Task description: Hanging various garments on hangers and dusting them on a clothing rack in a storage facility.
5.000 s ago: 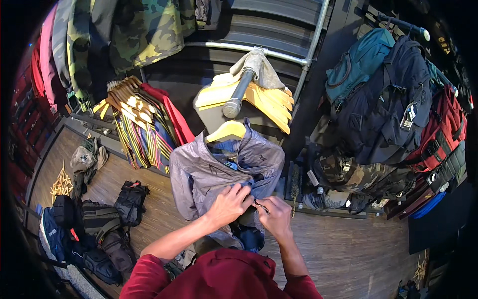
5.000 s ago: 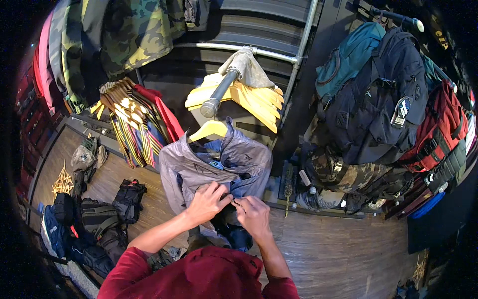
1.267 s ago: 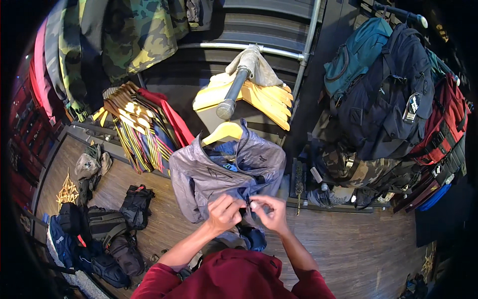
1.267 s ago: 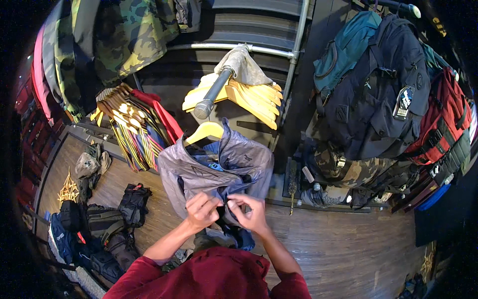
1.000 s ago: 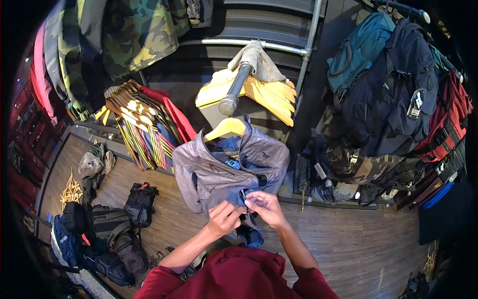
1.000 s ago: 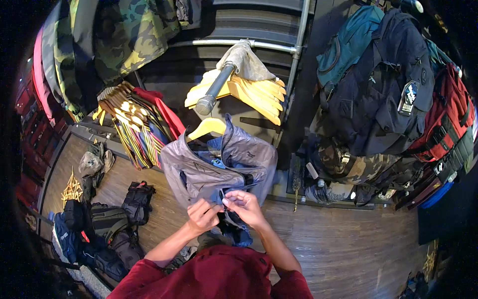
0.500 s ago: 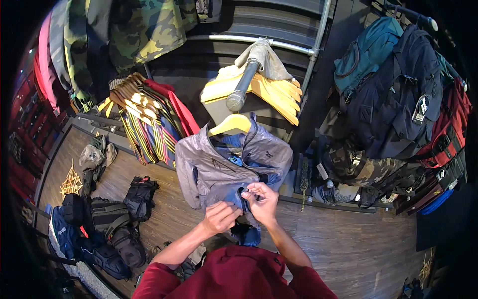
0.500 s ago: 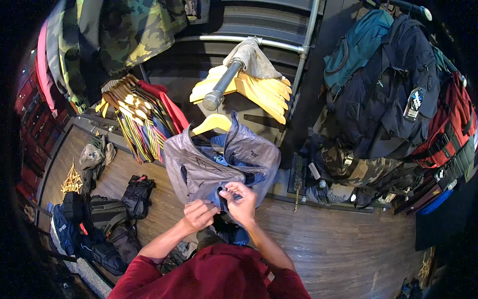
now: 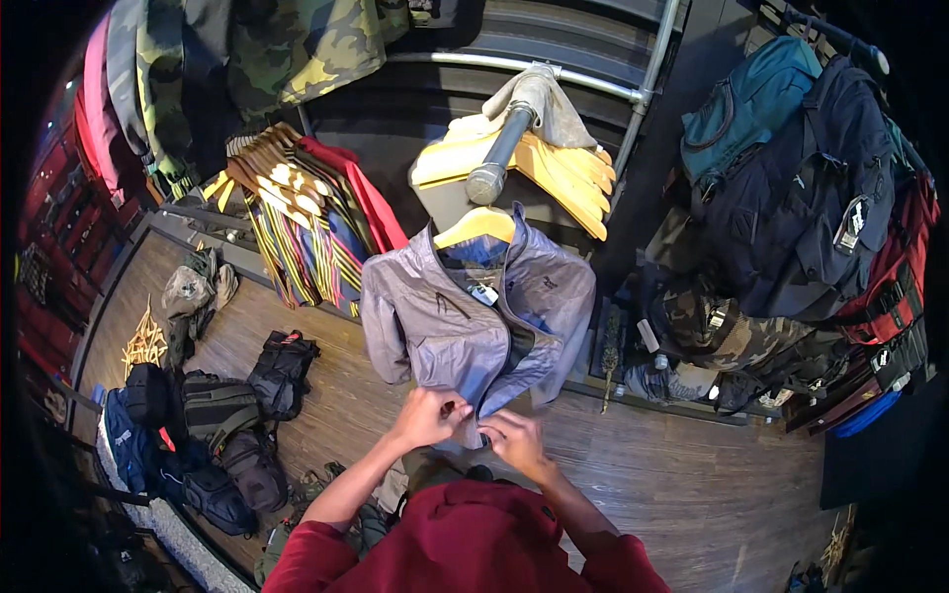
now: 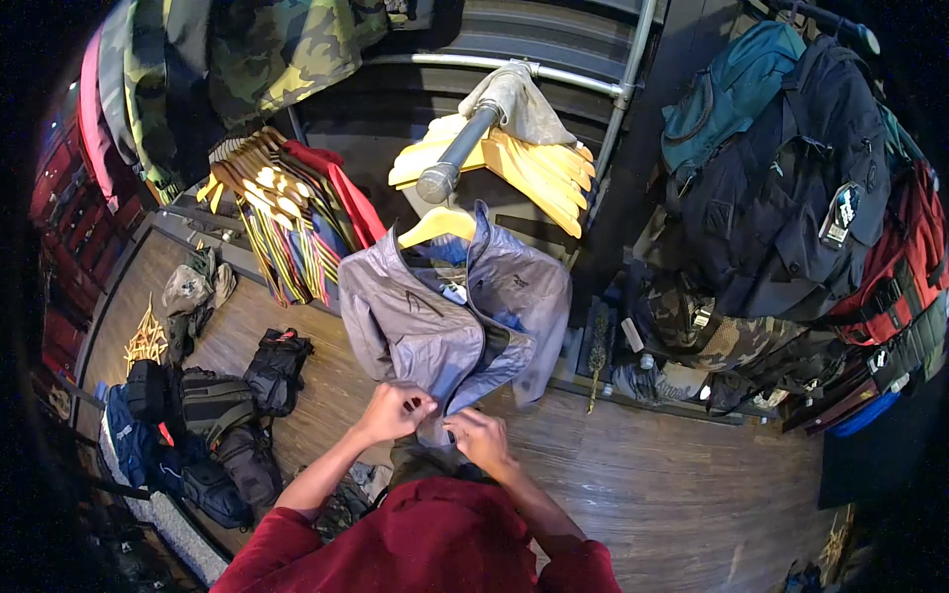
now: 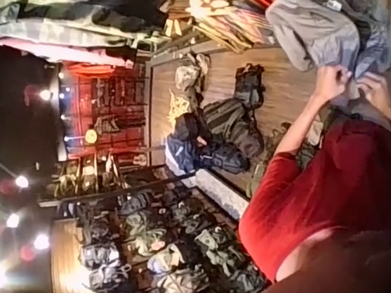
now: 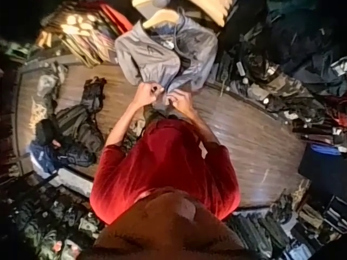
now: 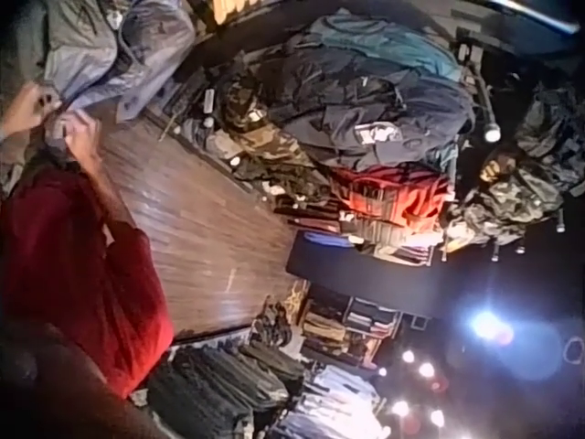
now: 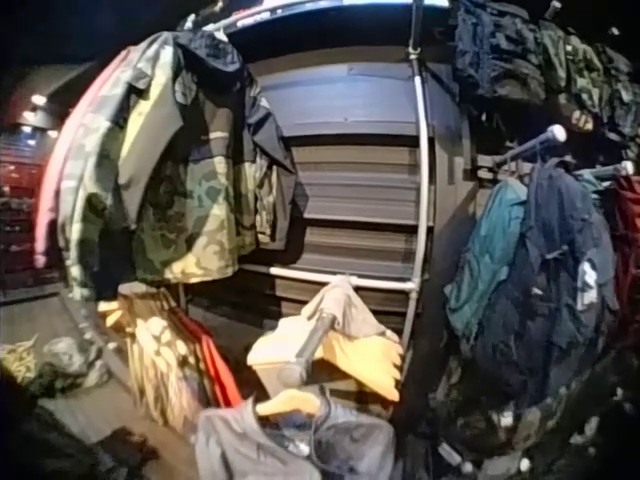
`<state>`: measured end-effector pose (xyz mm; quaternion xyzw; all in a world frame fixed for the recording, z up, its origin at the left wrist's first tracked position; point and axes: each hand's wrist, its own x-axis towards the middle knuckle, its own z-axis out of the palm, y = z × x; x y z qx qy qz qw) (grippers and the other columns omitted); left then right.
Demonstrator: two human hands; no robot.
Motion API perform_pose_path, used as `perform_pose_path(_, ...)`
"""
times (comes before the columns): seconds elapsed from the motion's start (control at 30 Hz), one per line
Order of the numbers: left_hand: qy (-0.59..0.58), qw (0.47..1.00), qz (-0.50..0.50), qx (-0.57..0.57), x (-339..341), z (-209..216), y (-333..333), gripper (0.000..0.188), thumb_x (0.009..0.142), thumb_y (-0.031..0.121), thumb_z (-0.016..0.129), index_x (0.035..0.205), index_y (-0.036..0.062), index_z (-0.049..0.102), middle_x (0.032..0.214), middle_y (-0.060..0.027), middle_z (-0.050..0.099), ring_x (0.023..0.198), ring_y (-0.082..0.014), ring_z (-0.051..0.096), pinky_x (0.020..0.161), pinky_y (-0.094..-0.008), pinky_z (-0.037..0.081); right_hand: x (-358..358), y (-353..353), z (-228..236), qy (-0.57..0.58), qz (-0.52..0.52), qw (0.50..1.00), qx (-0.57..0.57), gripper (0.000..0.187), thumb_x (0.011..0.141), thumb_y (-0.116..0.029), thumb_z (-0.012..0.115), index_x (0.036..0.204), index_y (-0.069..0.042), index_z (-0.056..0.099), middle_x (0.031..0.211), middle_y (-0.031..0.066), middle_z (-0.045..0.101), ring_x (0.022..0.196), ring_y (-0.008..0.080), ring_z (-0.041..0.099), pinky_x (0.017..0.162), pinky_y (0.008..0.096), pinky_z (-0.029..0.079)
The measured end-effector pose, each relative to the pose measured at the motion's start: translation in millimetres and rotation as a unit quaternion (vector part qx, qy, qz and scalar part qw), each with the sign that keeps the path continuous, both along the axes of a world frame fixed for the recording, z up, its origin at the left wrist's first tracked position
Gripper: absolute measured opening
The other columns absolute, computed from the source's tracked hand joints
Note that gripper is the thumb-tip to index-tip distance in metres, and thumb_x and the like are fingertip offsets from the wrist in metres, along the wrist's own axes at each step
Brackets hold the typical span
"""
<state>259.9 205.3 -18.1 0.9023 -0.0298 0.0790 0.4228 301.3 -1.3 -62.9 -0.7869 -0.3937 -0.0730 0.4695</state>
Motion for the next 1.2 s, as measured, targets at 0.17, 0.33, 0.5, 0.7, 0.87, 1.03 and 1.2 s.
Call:
perform_pose_path(0.17,0.077,0.997,0.02,0.019,44,-5,-32,0.038,0.074,0.037,0.082,0.08,0.0006,0.073,0.07,-0.0153,0.069,0.069,-0.028,0.07,0.064,-0.0371,0.054,-4,-1,-7,-0.086,0.014,0.995,-0.052,0.019,0.072,-0.004,0.072,0.09,-0.011,0.072,0.083,0.0066,0.067,0.069,0.0277,0.066,0.06,0.0388,0.053)
perform_pose_path(0.33,-0.005,0.95,-0.079,0.302,77,-19,-57,0.033,0.064,0.031,0.08,0.079,0.0028,0.072,0.079,-0.0206,0.07,0.076,-0.0372,0.07,0.068,-0.0423,0.056,-11,-2,-9,-0.098,0.017,0.993,-0.063,0.022,0.07,-0.002,0.07,0.091,-0.01,0.072,0.085,0.0078,0.067,0.07,0.0277,0.067,0.062,0.0401,0.055)
perform_pose_path(0.5,0.083,0.933,-0.098,0.336,85,-59,-64,0.018,0.067,0.018,0.075,0.079,0.005,0.07,0.084,-0.0203,0.07,0.077,-0.035,0.069,0.066,-0.045,0.055,-15,-4,-13,-0.106,-0.007,0.993,-0.055,0.022,0.071,-0.002,0.069,0.092,-0.009,0.071,0.086,0.0078,0.066,0.071,0.0283,0.067,0.062,0.04,0.055)
perform_pose_path(0.7,0.238,0.967,-0.012,-0.093,103,-116,-53,0.013,0.069,0.014,0.07,0.074,0.0026,0.071,0.086,-0.0213,0.07,0.075,-0.0364,0.069,0.063,-0.0445,0.054,-24,-4,-9,-0.101,-0.027,0.993,-0.061,0.02,0.072,-0.003,0.067,0.091,-0.01,0.07,0.081,0.0078,0.064,0.07,0.0277,0.067,0.061,0.0406,0.055)
perform_pose_path(0.87,0.27,0.907,-0.094,0.309,92,-142,-39,0.018,0.07,0.016,0.072,0.084,0.004,0.071,0.081,-0.0177,0.07,0.073,-0.0322,0.068,0.068,-0.0426,0.056,-23,-1,-7,-0.109,-0.023,0.993,-0.047,0.018,0.074,-0.003,0.065,0.089,-0.01,0.07,0.08,0.0076,0.064,0.067,0.0283,0.066,0.059,0.0401,0.055)
perform_pose_path(1.03,0.129,0.936,-0.117,0.307,79,-83,-38,0.021,0.068,0.007,0.07,0.088,0.0056,0.066,0.092,-0.0131,0.069,0.089,-0.0301,0.068,0.077,-0.0403,0.053,-19,1,-6,-0.098,-0.032,0.993,-0.053,0.014,0.075,-0.003,0.068,0.087,-0.01,0.07,0.078,0.0079,0.066,0.066,0.0282,0.066,0.057,0.0386,0.054)
perform_pose_path(1.2,-0.106,0.994,-0.012,0.033,47,-37,-22,0.017,0.069,0.005,0.07,0.085,0.0046,0.063,0.081,-0.0129,0.064,0.071,-0.0272,0.064,0.067,-0.0363,0.052,-2,5,-8,0.157,-0.109,0.978,0.087,0.012,0.08,-0.007,0.078,0.087,-0.003,0.07,0.079,0.0073,0.071,0.067,0.016,0.068,0.061,0.0291,0.054)
